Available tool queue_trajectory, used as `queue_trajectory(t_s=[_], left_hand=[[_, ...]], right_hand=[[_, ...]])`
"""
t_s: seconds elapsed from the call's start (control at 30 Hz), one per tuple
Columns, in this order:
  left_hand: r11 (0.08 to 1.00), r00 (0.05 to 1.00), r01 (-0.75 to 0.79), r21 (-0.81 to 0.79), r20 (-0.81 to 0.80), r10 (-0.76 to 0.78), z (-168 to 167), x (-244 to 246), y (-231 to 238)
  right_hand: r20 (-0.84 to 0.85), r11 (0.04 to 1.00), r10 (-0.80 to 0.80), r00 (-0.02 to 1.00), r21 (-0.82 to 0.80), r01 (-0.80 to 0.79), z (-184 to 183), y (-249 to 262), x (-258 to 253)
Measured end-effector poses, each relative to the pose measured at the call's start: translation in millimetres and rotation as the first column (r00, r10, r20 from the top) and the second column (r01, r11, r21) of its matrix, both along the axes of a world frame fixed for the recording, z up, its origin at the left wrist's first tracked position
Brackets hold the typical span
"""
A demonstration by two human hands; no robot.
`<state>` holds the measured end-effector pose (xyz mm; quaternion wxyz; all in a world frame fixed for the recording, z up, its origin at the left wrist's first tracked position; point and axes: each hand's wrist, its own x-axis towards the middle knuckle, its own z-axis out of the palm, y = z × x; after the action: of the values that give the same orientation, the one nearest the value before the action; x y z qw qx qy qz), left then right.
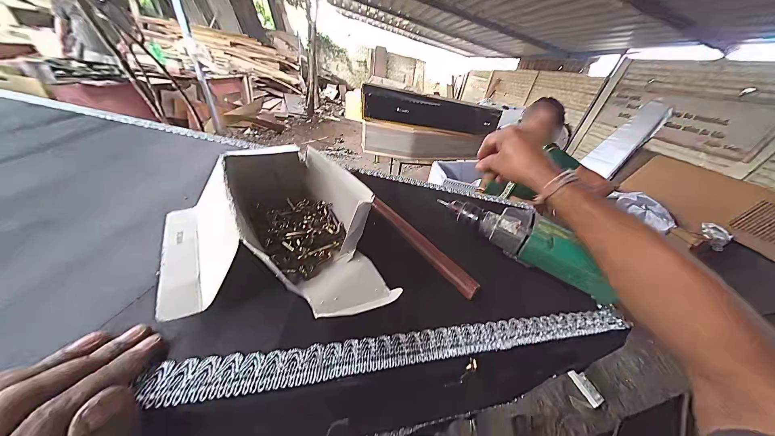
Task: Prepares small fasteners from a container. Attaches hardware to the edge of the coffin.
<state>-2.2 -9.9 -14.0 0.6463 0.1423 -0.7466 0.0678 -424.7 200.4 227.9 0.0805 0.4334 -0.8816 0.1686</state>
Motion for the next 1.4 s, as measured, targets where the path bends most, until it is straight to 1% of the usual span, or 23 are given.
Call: queue_trajectory(t_s=[0.07, 0.13, 0.23, 0.3, 0.37, 0.43, 0.5, 0.6, 0.67, 0.8, 0.87, 0.9, 0.97, 1.0, 1.1, 1.2, 1.23, 1.3, 1.37, 1.4], left_hand=[[1.000, 1.000, -0.001, 0.007, 0.014, 0.001, -1.1, 3.6, 0.2], [1.000, 1.000, 0.008, 0.023, 0.022, -0.008, -1.7, 5.5, 2.0], [0.998, 0.999, 0.036, 0.050, 0.012, -0.036, -3.5, 2.6, 3.3], [0.996, 0.999, 0.044, 0.075, -0.024, -0.042, -7.8, 0.6, 3.0], [0.995, 0.997, 0.057, 0.086, -0.049, -0.053, -7.9, -0.7, 4.1], [0.994, 0.997, 0.059, 0.093, -0.044, -0.056, -5.9, -0.4, 6.5], [0.993, 0.997, 0.065, 0.098, -0.040, -0.061, -7.0, 0.8, 5.3], [0.993, 0.996, 0.078, 0.087, -0.055, -0.073, -10.0, 1.7, 0.9], [0.994, 0.997, 0.064, 0.093, -0.045, -0.060, -9.0, 2.4, 1.4], [0.994, 0.998, 0.045, 0.098, -0.041, -0.042, -9.2, 2.7, 0.2], [0.996, 0.998, 0.049, 0.078, -0.037, -0.046, -9.1, 2.0, 0.2], [0.996, 0.998, 0.050, 0.069, -0.031, -0.048, -7.8, 0.4, 2.0], [0.998, 0.999, 0.022, 0.054, -0.030, -0.020, -2.2, 2.4, 6.5], [0.999, 0.999, -0.003, 0.044, -0.038, 0.005, 0.1, 4.7, 6.1], [1.000, 0.997, -0.014, 0.016, -0.073, 0.016, 2.3, 0.2, 3.4], [1.000, 0.998, -0.015, -0.012, -0.066, 0.014, 2.8, -1.7, 3.1], [1.000, 0.998, -0.019, -0.016, -0.062, 0.018, 2.7, -1.4, 3.1], [1.000, 0.998, -0.021, -0.020, -0.058, 0.020, 2.5, -0.2, 2.9], [1.000, 0.998, -0.019, -0.024, -0.059, 0.017, 3.5, -0.5, 2.2], [1.000, 0.998, -0.019, -0.023, -0.056, 0.018, 3.1, 0.1, 2.6]], right_hand=[[-0.045, 0.996, 0.045, 0.998, -0.071, -0.048, 6.7, 12.4, 25.2], [-0.053, 0.991, 0.108, 0.993, -0.072, -0.112, 11.2, 26.0, 59.4], [-0.110, 0.963, 0.269, 0.957, 0.047, -0.266, 3.5, 50.9, 98.3], [-0.201, 0.922, 0.372, 0.906, 0.189, -0.337, -12.9, 65.8, 108.5], [-0.254, 0.894, 0.404, 0.879, 0.315, -0.320, -28.6, 76.5, 115.1], [-0.264, 0.882, 0.362, 0.894, 0.409, -0.236, -42.8, 81.9, 116.6], [-0.269, 0.879, 0.345, 0.899, 0.428, -0.209, -53.3, 84.5, 112.1], [-0.236, 0.903, 0.337, 0.912, 0.355, -0.241, -51.1, 89.8, 109.7], [-0.253, 0.929, 0.301, 0.920, 0.296, -0.223, -36.4, 93.3, 109.1], [-0.306, 0.971, 0.234, 0.923, 0.127, -0.205, 1.6, 93.1, 110.1], [-0.296, 0.979, 0.202, 0.934, 0.085, -0.185, 13.7, 88.0, 110.6], [-0.306, 0.976, 0.218, 0.927, 0.072, -0.206, 16.3, 85.2, 108.3], [-0.365, 0.941, 0.325, 0.872, 0.037, -0.335, 12.5, 66.4, 98.7], [-0.399, 0.918, 0.378, 0.835, 0.048, -0.393, 14.1, 44.7, 99.3], [-0.443, 0.817, 0.541, 0.715, 0.074, -0.572, 23.0, -14.7, 137.0], [-0.391, 0.718, 0.674, 0.627, 0.148, -0.680, 20.5, -76.8, 165.0], [-0.371, 0.684, 0.715, 0.592, 0.198, -0.702, 16.6, -97.4, 169.4], [-0.330, 0.634, 0.773, 0.542, 0.361, -0.684, 8.6, -131.1, 177.6], [-0.280, 0.607, 0.785, 0.552, 0.523, -0.598, 3.2, -155.5, 185.5], [-0.254, 0.598, 0.774, 0.580, 0.593, -0.539, -0.5, -164.9, 189.0]])
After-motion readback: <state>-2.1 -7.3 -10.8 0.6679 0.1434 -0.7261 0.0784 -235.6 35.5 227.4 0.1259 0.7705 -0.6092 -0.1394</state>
